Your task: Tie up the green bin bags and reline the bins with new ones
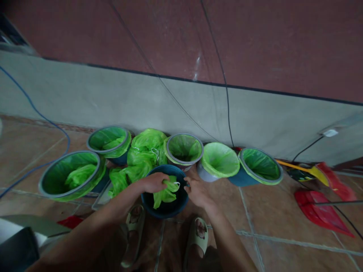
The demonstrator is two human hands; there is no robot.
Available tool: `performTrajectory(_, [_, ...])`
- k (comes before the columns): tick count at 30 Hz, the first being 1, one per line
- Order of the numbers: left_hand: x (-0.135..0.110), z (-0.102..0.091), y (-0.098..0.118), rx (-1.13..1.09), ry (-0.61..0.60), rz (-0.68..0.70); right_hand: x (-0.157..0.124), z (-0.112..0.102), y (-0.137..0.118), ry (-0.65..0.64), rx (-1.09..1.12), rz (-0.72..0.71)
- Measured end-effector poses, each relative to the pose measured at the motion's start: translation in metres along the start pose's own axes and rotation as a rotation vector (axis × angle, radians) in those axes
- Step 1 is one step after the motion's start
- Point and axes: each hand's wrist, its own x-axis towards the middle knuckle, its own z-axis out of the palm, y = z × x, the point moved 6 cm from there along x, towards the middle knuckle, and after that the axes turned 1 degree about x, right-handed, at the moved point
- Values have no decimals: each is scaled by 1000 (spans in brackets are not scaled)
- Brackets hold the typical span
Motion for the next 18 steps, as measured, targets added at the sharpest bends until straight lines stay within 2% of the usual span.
performTrajectory(3, [8, 18, 1, -12, -46, -38, 2, 17, -10, -5, 50, -12])
performTrajectory(6, [12, 24, 2, -58, -40, -69, 3, 27, -14, 6, -7, -14])
performTrajectory(9, [11, 26, 3, -28, -75, -83, 4, 26, -9, 1, -123, 20])
performTrajectory(13, [2, 12, -6, 164, -127, -145, 7, 2, 0, 81, -179, 59])
performTrajectory(15, [-3, 0, -9, 246, -101, -170, 7, -7, 3, 84, -200, 77])
performTrajectory(18, [-8, -15, -9, 314, -26, -185, 7, -10, 5, 22, -220, 87])
